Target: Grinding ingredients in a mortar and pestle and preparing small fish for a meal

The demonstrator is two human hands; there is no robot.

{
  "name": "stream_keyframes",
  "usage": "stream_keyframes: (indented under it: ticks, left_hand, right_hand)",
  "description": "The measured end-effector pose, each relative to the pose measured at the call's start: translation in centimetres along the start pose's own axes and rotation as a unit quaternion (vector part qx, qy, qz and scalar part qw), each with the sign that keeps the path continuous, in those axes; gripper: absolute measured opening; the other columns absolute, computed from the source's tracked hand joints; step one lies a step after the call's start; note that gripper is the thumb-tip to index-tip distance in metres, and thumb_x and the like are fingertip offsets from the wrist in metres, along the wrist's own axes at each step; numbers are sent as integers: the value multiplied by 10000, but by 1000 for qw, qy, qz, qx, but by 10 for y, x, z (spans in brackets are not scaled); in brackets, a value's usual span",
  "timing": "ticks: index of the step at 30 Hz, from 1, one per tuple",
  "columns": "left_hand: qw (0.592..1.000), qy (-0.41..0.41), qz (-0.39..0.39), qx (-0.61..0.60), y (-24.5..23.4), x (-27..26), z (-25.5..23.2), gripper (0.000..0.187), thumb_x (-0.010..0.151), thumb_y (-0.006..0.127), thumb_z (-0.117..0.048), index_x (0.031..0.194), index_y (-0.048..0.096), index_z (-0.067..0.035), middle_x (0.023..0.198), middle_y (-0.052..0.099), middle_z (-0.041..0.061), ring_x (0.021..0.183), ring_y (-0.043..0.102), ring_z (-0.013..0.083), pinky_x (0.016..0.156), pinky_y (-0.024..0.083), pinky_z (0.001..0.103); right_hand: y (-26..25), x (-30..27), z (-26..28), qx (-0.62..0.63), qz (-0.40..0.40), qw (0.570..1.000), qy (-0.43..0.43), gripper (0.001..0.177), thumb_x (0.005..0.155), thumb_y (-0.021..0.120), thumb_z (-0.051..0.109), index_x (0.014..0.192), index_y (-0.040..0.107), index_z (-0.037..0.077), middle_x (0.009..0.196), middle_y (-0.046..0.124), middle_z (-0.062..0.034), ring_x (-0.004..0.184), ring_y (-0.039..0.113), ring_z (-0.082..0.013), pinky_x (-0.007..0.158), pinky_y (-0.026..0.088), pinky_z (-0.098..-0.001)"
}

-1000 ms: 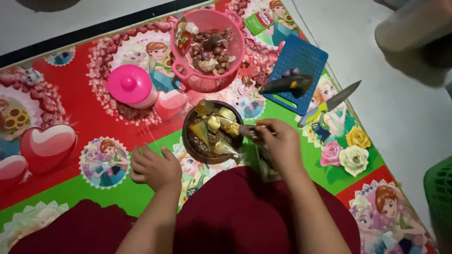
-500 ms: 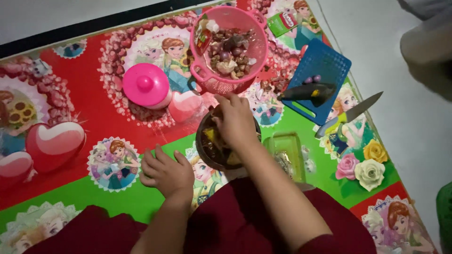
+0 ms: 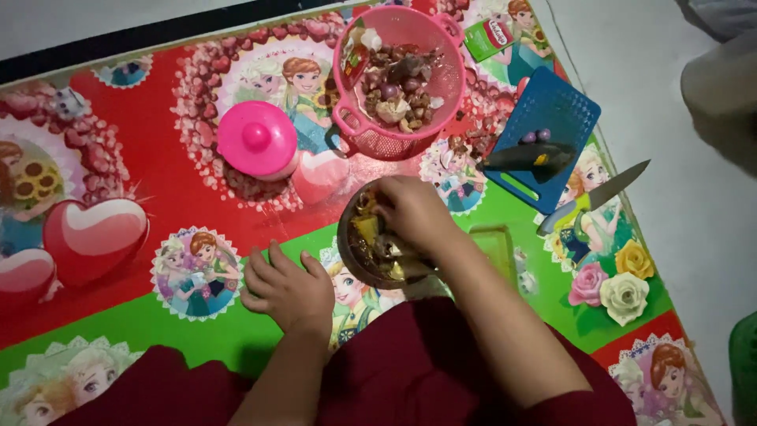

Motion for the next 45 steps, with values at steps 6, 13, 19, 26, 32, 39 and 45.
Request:
stream_keyframes:
  ticks: [6,13,19,26,32,39,45]
  left_hand:
    - [1000,-4,14,-2,-2,-1,3,585,936,671,-341,1411,541,-26,1518,430,211,1420,357,395,1134,240,642]
    - [1000,-5,12,5,5,-3,5,592,938,671,-348,1421,537,-33,1529,416,211,1423,343,400,1139,235,643]
    - [1000,-2,17,9,2,-5,4,575,957,666,-343,1421,536,-31,1541,407,209,1435,338,399,1148,230,646]
    - [1000,-8,20,12,7,-6,5,579,954,670,-337,1425,529,-30,1549,390,204,1446,331,396,1147,226,653]
    - [1000,0,15,5,7,-6,5,592,957,670,-336,1436,519,-22,1551,384,216,1441,326,407,1142,224,662]
    - [1000,-6,17,5,5,-4,4,583,947,673,-337,1423,534,-29,1550,387,207,1439,332,407,1147,220,657]
    - [999,-12,29,7,6,-4,3,576,949,665,-333,1425,536,-37,1548,390,205,1437,337,406,1146,222,652]
  right_hand:
    - [2,-1,-22,33,119,991,59,314,838,746,219,1127,686,112,1028,703,-136,977,678,-347,853,540,-457]
    - [-21,-29,8,-100,53,992,58,689,727,850,321,1317,587,81,1195,615,-170,1151,552,-407,984,461,-503]
    - [15,-46,0,-158,-43,982,93,677,694,871,317,1252,618,28,1218,572,-208,1056,542,-450,916,463,-542]
    - [8,-42,-12,-66,-61,995,52,394,729,802,164,1059,630,35,1116,581,-211,1035,558,-420,889,492,-506]
    - [-7,-41,-26,132,-30,991,-18,359,747,830,143,998,592,46,1042,571,-139,1036,580,-319,946,481,-410]
    - [-19,-51,13,119,-12,992,-40,559,673,910,123,1150,626,61,1177,548,-145,1139,555,-333,1002,479,-392]
    - [-11,-61,7,55,-49,997,28,703,670,922,173,1280,603,29,1182,540,-210,1119,541,-383,978,472,-442]
Point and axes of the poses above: each hand's wrist, its own x-axis towards the middle knuckle, its own y-axis out of the palm, z = x × y, the point moved 7 cm from there along x, towards the middle knuckle
